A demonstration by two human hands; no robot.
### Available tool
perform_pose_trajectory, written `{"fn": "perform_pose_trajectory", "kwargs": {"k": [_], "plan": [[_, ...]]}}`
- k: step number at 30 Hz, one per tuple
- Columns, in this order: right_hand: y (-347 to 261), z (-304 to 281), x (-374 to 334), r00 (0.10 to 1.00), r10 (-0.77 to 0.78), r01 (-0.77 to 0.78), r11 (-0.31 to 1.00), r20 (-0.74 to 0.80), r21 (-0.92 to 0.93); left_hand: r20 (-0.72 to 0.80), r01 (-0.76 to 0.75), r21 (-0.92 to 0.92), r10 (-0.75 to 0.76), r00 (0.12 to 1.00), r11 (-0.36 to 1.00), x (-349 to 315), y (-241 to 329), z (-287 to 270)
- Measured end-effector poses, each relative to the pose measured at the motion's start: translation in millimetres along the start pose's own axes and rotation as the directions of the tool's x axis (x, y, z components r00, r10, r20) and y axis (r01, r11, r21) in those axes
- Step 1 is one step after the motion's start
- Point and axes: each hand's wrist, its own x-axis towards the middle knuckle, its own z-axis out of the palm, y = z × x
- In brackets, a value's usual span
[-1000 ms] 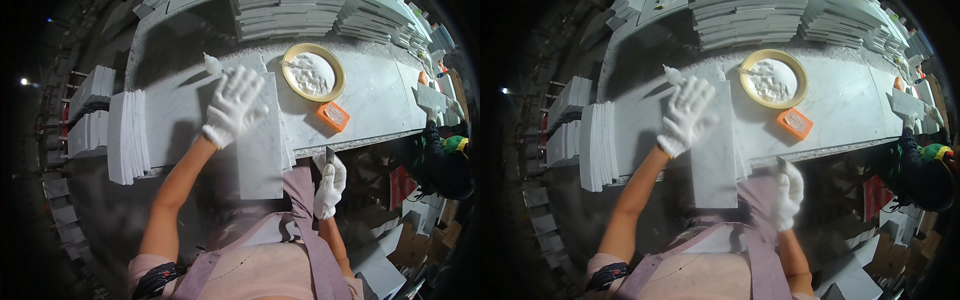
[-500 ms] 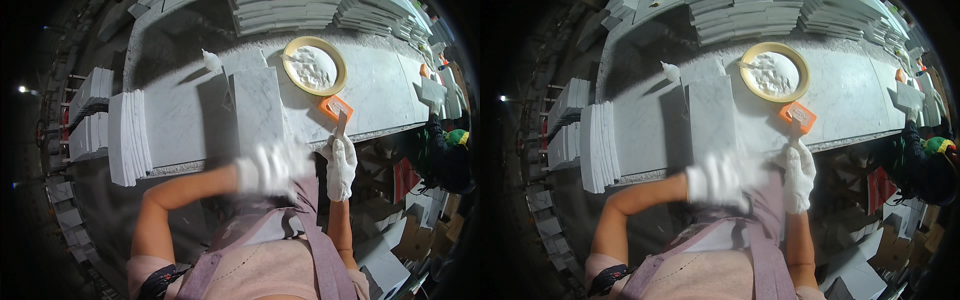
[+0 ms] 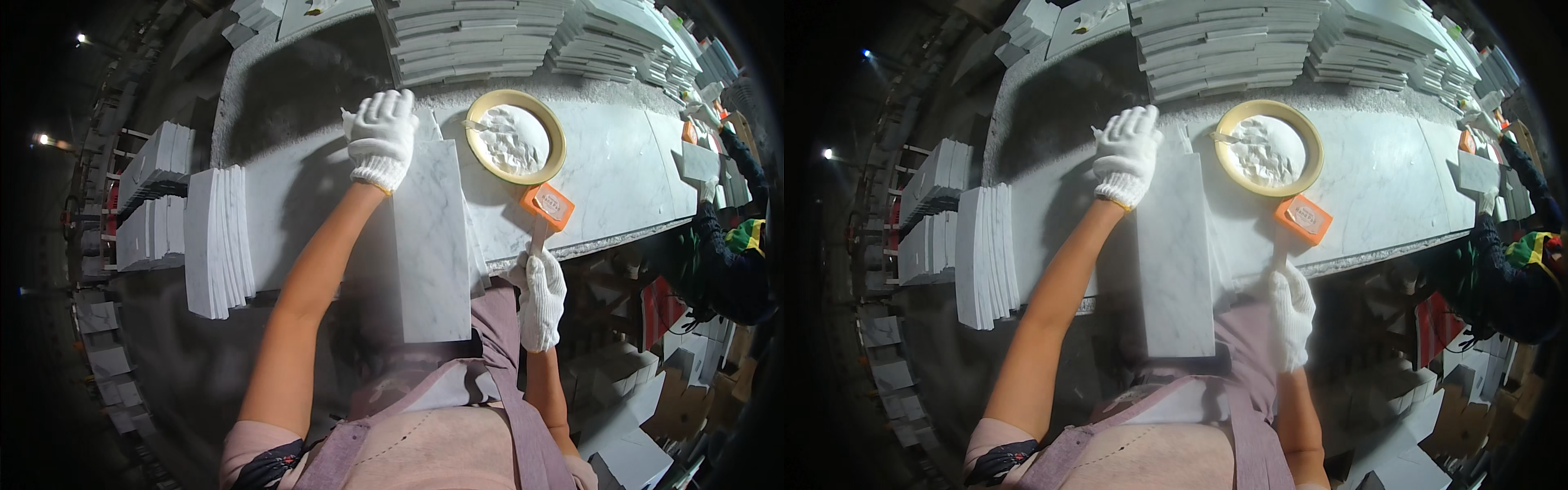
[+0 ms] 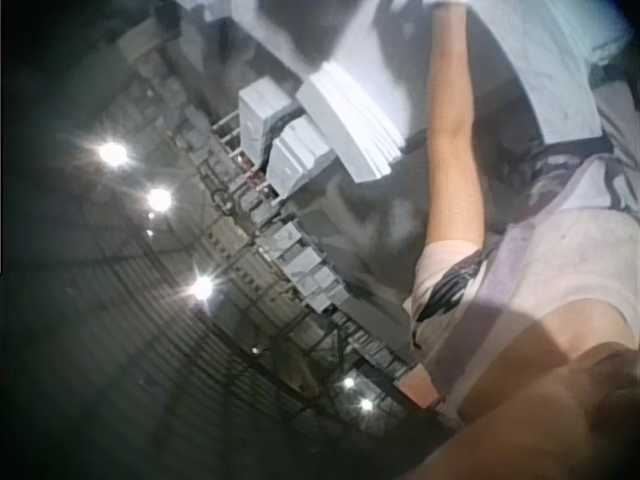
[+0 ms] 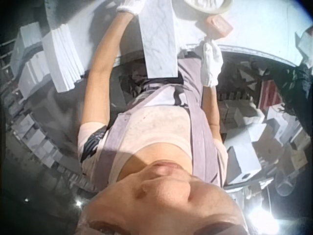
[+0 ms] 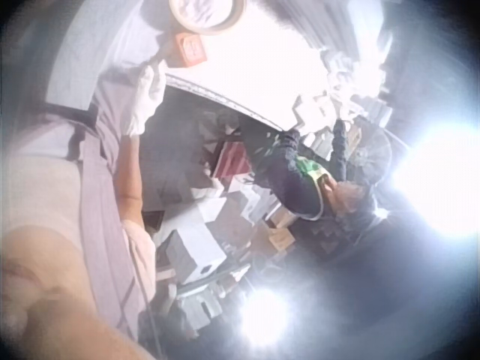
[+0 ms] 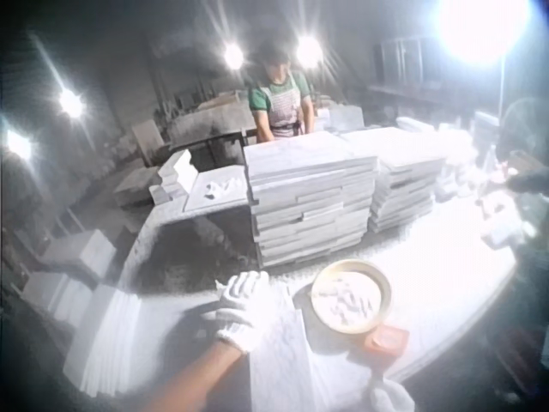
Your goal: The person repeatedly scrapes and smooths the edges of rectangular white tiles using a small metal scraper. They pick up tiles from a stack, scrape the edges, and place them back on the stack. A bowl of white powder and an orange sponge are visible on the table.
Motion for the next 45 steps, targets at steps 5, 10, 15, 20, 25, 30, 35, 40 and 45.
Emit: {"fn": "perform_pose_trajectory", "kwargs": {"k": [5,10,15,20,25,30,35,40,45], "plan": [[-2.7,-14.4,0.4,0.998,0.017,-0.015,0.999,-0.06,0.032,-0.084,-0.427,0.58,0.573,0.816,0.693,-33.2,2.2,6.0],[-5.6,-16.5,2.2,0.998,-0.013,0.015,1.0,-0.064,0.026,0.043,-0.133,0.254,0.126,0.991,0.958,-48.7,-7.3,-3.9],[-18.0,-3.3,14.1,0.997,0.012,-0.023,0.989,-0.074,-0.149,0.552,-0.291,-0.119,0.306,0.775,0.949,-76.0,57.4,-60.4],[-34.6,23.1,41.2,0.989,-0.022,0.042,0.99,0.149,-0.135,0.207,-0.313,-0.658,0.565,0.799,0.684,-158.1,106.3,-81.5],[-43.7,60.9,76.0,0.899,0.015,0.102,0.965,0.438,-0.243,0.092,-0.213,-0.43,0.278,0.956,0.877,-163.9,102.3,-81.9],[-32.7,100.3,117.7,0.8,-0.099,0.425,0.789,0.591,-0.444,0.051,-0.301,-0.352,0.339,0.939,0.886,-162.6,113.2,-87.6],[-34.1,110.6,125.2,0.742,-0.146,0.571,0.649,0.654,-0.503,0.023,-0.304,-0.358,0.334,0.942,0.883,-168.1,110.0,-79.7],[-42.6,113.0,121.5,0.738,-0.118,0.615,0.522,0.664,-0.59,0.064,-0.325,-0.372,0.373,0.926,0.87,-164.4,108.4,-85.3],[-38.8,113.8,119.7,0.728,-0.153,0.636,0.515,0.668,-0.575,0.19,-0.347,-0.418,0.454,0.87,0.839,-175.5,115.2,-101.8]]}}
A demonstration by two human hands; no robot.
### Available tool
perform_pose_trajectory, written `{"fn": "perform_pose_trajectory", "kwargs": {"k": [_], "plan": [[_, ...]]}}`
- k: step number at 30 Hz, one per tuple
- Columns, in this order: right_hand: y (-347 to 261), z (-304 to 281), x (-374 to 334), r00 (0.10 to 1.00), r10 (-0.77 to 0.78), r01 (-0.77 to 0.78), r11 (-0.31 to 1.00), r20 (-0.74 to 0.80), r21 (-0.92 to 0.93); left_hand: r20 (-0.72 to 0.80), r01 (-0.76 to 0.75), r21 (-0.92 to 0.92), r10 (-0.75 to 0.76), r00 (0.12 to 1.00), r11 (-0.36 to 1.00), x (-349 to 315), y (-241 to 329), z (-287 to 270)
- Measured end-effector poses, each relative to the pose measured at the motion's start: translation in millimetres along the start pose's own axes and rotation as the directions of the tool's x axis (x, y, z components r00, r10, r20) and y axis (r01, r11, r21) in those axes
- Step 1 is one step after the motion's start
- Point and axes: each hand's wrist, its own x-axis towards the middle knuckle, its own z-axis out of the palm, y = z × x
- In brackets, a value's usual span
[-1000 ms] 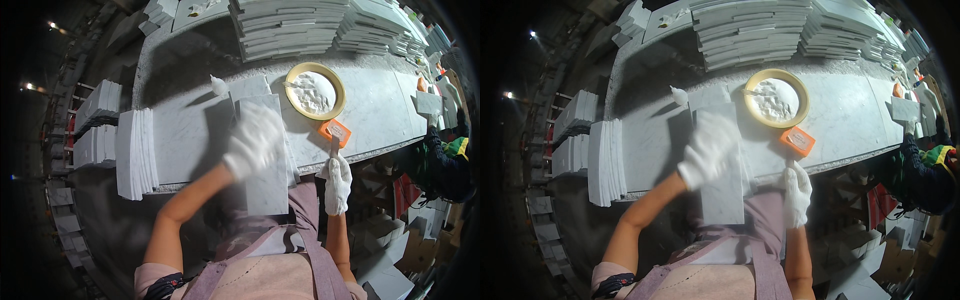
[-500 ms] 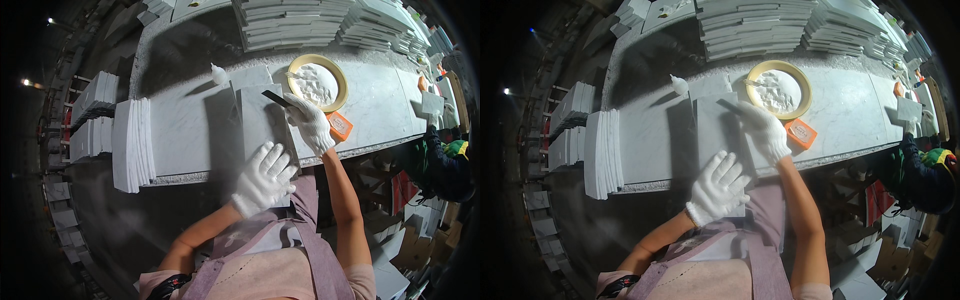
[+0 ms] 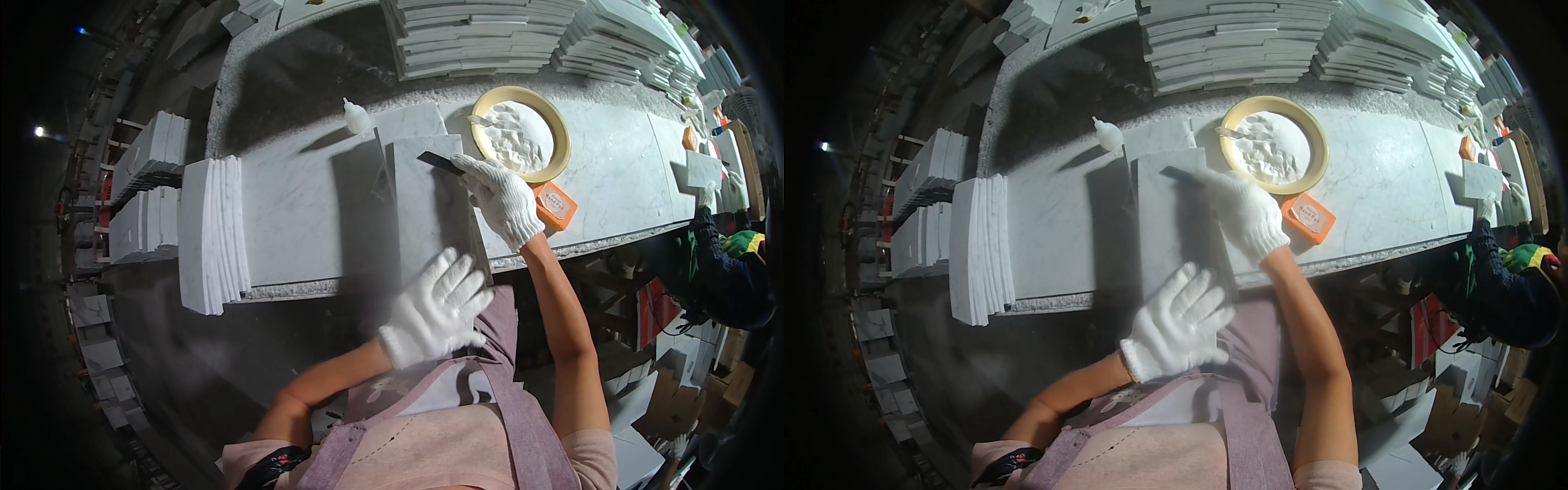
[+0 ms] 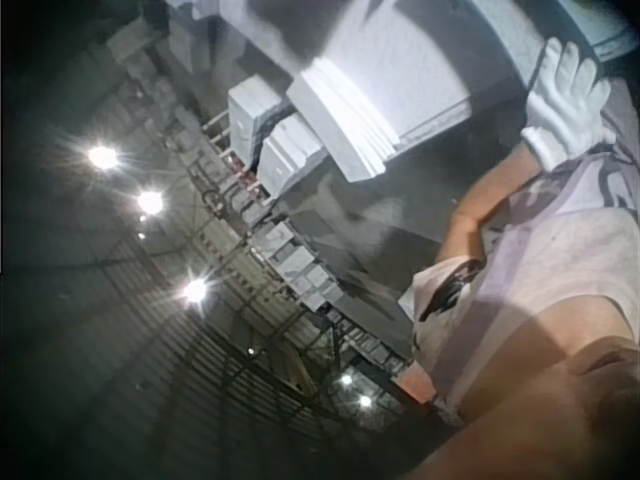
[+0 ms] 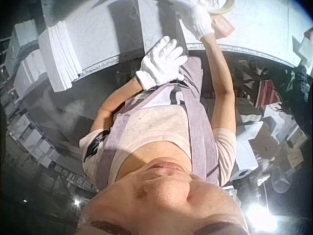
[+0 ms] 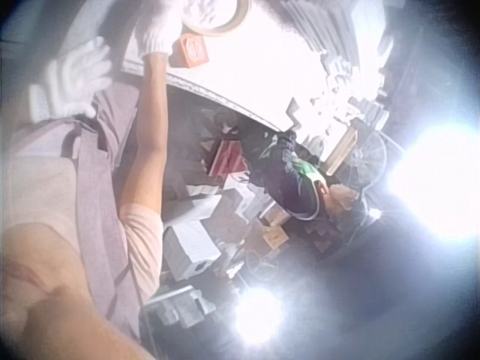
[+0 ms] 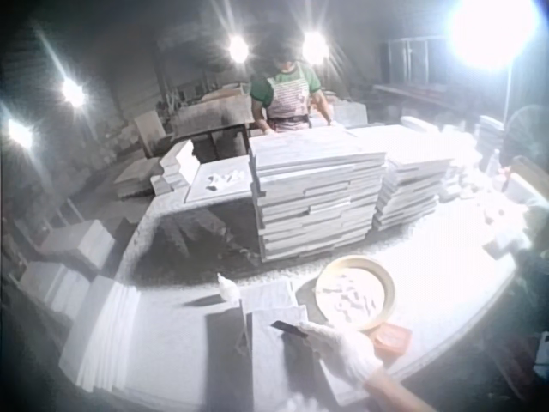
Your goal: The person repeatedly scrapes and smooths the edges of rectangular white tiles using a small metal scraper. They pick up tiles from a stack, scrape the edges, and place them back on the stack. A bowl of white powder and an orange sponge are visible on the table.
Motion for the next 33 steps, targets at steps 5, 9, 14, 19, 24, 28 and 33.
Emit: {"fn": "perform_pose_trajectory", "kwargs": {"k": [5,9,14,19,24,28,33], "plan": [[2.3,0.9,-1.9,0.998,-0.058,0.058,0.998,-0.039,-0.008,0.178,-0.009,0.042,0.001,0.984,0.999,-11.8,10.2,10.4],[-0.5,0.1,0.5,0.999,-0.038,0.036,0.997,-0.021,-0.061,0.103,-0.048,0.171,0.031,0.994,0.984,-13.6,8.7,23.9],[-10.4,-1.7,1.2,0.997,-0.064,0.059,0.99,-0.038,-0.131,0.012,-0.02,0.077,0.019,1.0,0.997,-14.4,7.8,34.2],[-20.1,-0.8,-5.4,0.999,-0.044,0.042,0.983,-0.005,-0.178,0.006,-0.02,0.102,0.02,1.0,0.995,-10.0,8.3,33.9],[-18.4,0.5,-23.9,0.996,-0.082,0.088,0.982,0.041,-0.167,0.109,-0.038,0.061,0.031,0.994,0.997,-4.9,6.0,27.3],[-8.6,-7.9,-23.3,0.974,-0.187,0.189,0.982,0.128,-0.008,0.127,-0.044,0.064,0.035,0.991,0.997,-8.4,7.3,26.1],[-0.8,-4.6,8.5,0.996,0.075,-0.079,0.991,0.04,0.106,-0.018,-0.033,0.121,0.036,0.999,0.992,-7.8,9.2,26.8]]}}
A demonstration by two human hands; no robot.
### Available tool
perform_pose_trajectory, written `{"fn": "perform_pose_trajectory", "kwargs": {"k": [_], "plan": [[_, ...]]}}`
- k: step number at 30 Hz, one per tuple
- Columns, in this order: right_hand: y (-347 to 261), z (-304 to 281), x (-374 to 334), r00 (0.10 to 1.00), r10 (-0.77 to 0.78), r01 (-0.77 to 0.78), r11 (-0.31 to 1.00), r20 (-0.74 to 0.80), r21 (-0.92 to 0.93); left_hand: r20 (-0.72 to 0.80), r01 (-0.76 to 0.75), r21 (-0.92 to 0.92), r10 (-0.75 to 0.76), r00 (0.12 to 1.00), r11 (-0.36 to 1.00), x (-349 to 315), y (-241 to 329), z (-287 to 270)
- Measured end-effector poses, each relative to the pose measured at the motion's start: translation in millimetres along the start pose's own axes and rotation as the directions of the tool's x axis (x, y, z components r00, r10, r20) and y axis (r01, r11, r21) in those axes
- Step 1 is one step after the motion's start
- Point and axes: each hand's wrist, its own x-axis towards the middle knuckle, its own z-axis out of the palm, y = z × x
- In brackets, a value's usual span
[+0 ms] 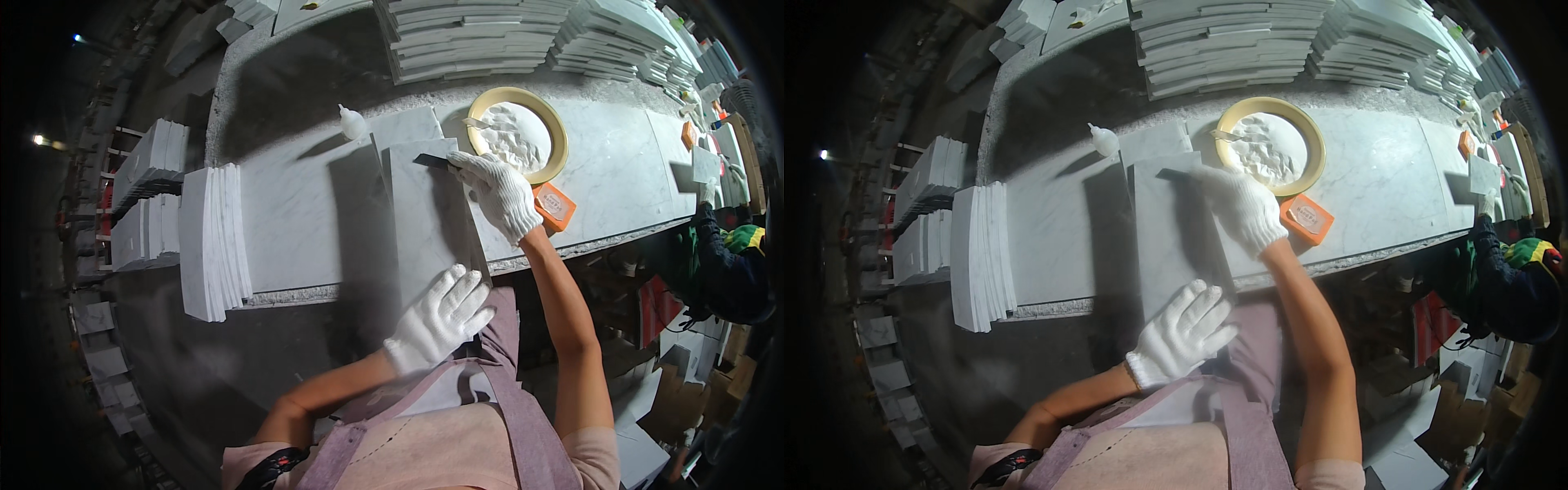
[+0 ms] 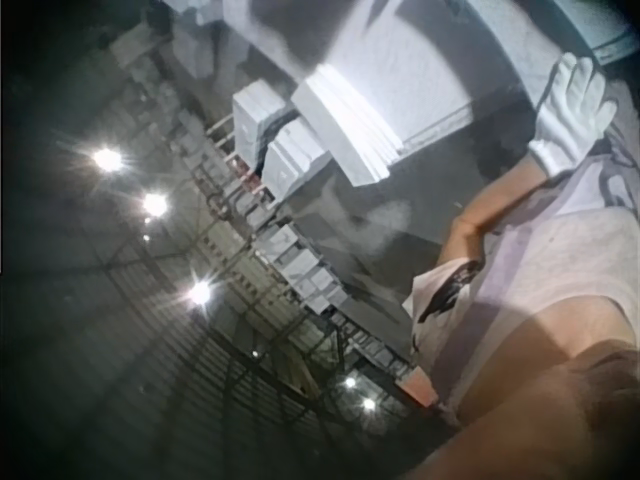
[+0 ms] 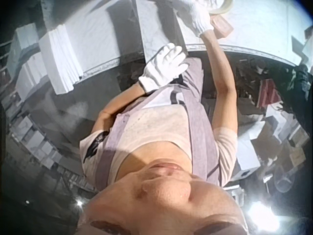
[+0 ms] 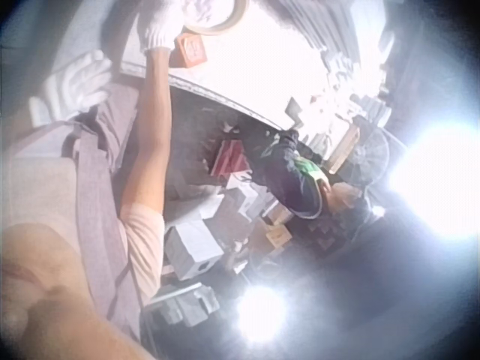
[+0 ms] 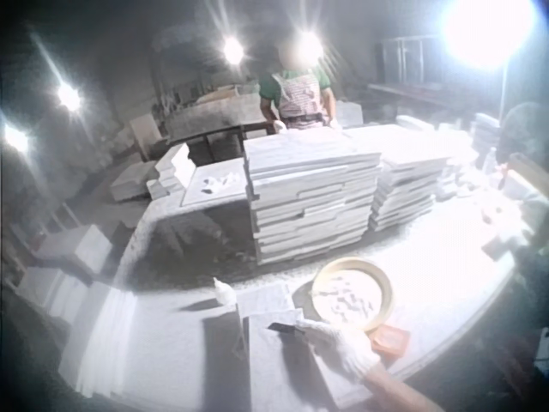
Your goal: The person repeatedly scrapes and smooths the edges of rectangular white tiles using a small metal scraper. They pick up tiles from a stack, scrape the edges, and place them back on the stack. A bowl of white powder and an orange sponge are visible on the table.
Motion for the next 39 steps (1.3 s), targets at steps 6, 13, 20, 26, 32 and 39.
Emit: {"fn": "perform_pose_trajectory", "kwargs": {"k": [6,13,20,26,32,39], "plan": [[13.7,-19.5,-40.3,0.898,-0.363,0.399,0.91,0.249,-0.114,0.138,-0.021,0.015,0.018,0.99,1.0,-0.3,-0.7,-12.9],[57.1,-39.2,-145.8,0.899,0.431,-0.206,0.58,-0.083,0.788,-0.043,-0.024,-0.331,0.01,0.999,0.943,16.3,-38.5,-29.3],[32.5,-19.6,-187.6,0.845,0.505,-0.047,0.394,-0.174,0.918,0.102,0.07,-0.383,-0.033,0.994,0.921,73.1,-75.9,-28.3],[-7.8,-31.2,-158.2,0.879,0.419,0.065,0.366,-0.227,0.928,0.436,0.524,-0.837,-0.387,0.812,0.156,73.9,-11.3,-38.2],[-38.0,-24.6,-160.7,0.946,0.287,-0.103,0.71,-0.152,0.696,0.408,0.529,-0.846,-0.554,0.725,0.069,94.2,-8.4,-48.0],[-14.3,-32.6,-188.6,0.931,0.346,-0.264,0.857,-0.115,0.442,0.145,0.542,-0.476,-0.545,0.825,0.693,75.7,-16.1,-41.3]]}}
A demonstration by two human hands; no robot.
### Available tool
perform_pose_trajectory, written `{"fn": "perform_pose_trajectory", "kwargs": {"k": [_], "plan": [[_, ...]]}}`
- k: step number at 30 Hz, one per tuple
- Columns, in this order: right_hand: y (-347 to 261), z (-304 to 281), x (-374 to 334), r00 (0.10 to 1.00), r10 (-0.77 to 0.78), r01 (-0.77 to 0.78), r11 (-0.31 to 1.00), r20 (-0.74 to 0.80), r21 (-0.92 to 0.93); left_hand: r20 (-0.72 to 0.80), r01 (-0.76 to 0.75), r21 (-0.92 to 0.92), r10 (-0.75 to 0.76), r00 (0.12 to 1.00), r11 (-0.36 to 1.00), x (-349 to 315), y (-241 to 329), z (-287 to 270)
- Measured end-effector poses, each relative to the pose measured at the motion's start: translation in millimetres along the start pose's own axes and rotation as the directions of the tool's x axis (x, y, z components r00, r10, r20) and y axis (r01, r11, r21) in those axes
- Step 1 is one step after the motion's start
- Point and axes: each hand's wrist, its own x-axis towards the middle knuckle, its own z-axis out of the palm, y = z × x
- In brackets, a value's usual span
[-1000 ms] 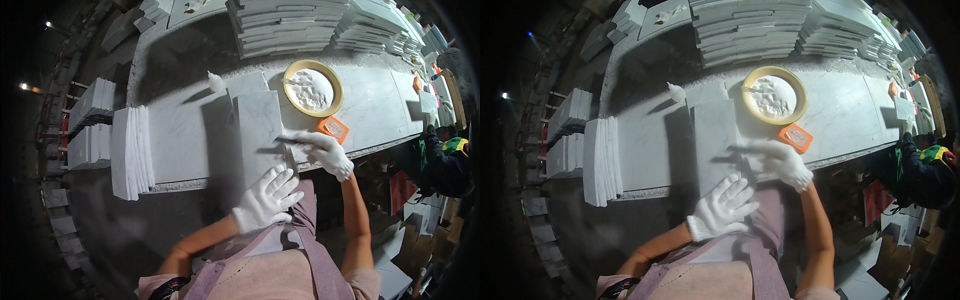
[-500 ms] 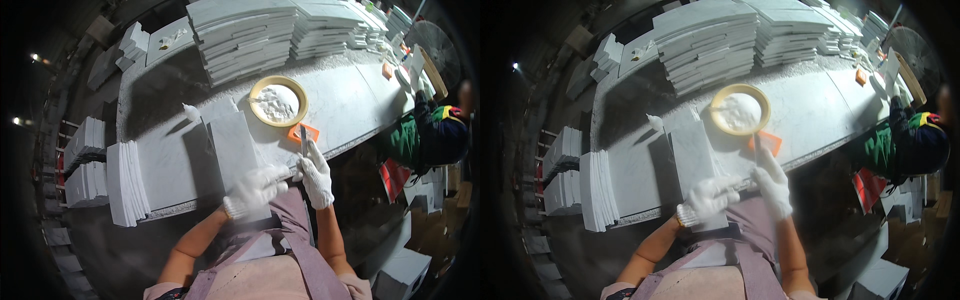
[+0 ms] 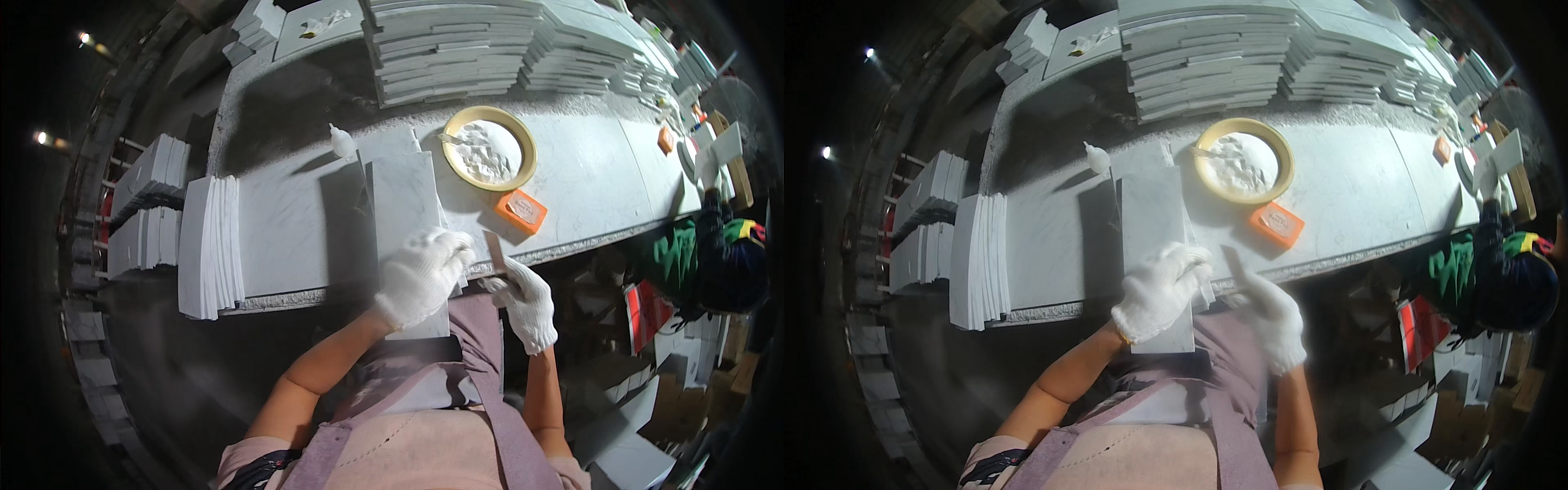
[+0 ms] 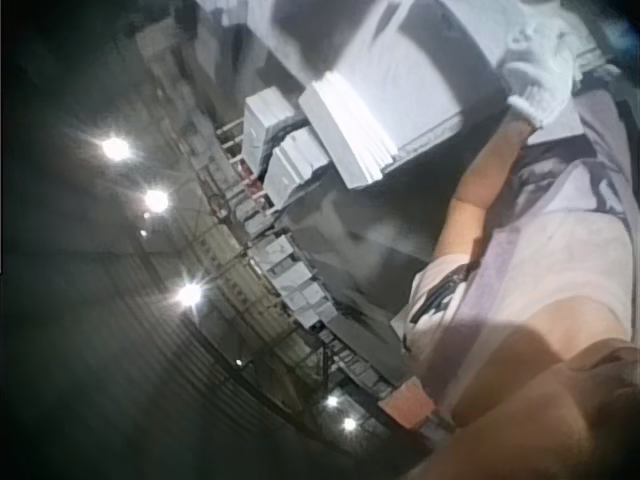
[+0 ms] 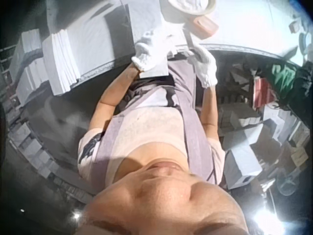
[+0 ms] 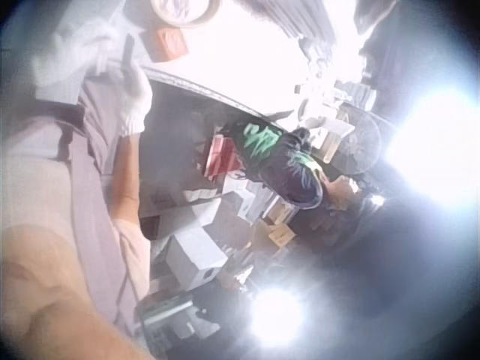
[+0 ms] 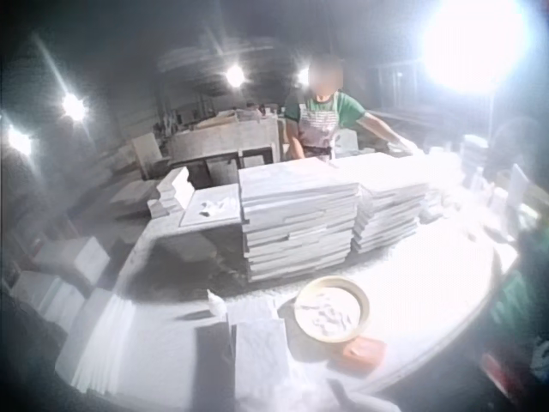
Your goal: The person repeatedly scrapes and smooths the edges of rectangular white tiles using a small metal scraper. They pick up tiles from a stack, scrape the edges, and place them back on the stack. A bowl of white powder and an orange sponge are visible on the table.
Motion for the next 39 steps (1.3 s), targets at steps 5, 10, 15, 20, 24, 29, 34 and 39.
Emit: {"fn": "perform_pose_trajectory", "kwargs": {"k": [5,10,15,20,24,29,34,39], "plan": [[32.5,-18.3,3.3,0.967,0.214,-0.168,0.944,-0.14,0.283,-0.172,0.094,0.549,0.002,0.985,0.831,-3.7,-33.4,7.6],[36.1,-4.4,20.1,0.982,0.109,-0.05,0.938,-0.155,0.343,-0.143,0.075,0.564,0.008,0.99,0.823,-2.3,-36.5,14.3],[30.0,1.9,29.6,0.97,0.177,-0.097,0.908,-0.164,0.407,-0.104,0.077,0.576,-0.02,0.994,0.814,1.1,-30.6,9.0],[42.6,4.7,34.1,0.958,0.049,0.072,0.912,-0.283,0.403,-0.078,-0.002,0.551,0.053,0.996,0.834,-2.4,-37.5,0.7],[54.3,0.9,45.5,0.926,-0.039,0.207,0.883,-0.375,0.421,0.08,-0.16,0.518,0.138,0.987,0.841,-4.8,-54.0,-19.2],[45.5,-10.8,85.6,0.984,-0.06,0.109,0.949,-0.17,0.295,0.149,-0.271,0.474,0.227,0.962,0.838,-8.5,-61.8,-30.9],[20.9,-7.2,161.0,0.969,-0.243,0.236,0.965,0.046,0.116,0.018,-0.134,0.592,0.153,0.988,0.794,-13.3,-50.8,-2.8],[-2.1,-4.3,202.3,0.958,-0.198,0.197,0.98,0.205,0.03,0.004,-0.171,0.615,0.213,0.977,0.77,-10.8,-48.8,-2.0]]}}
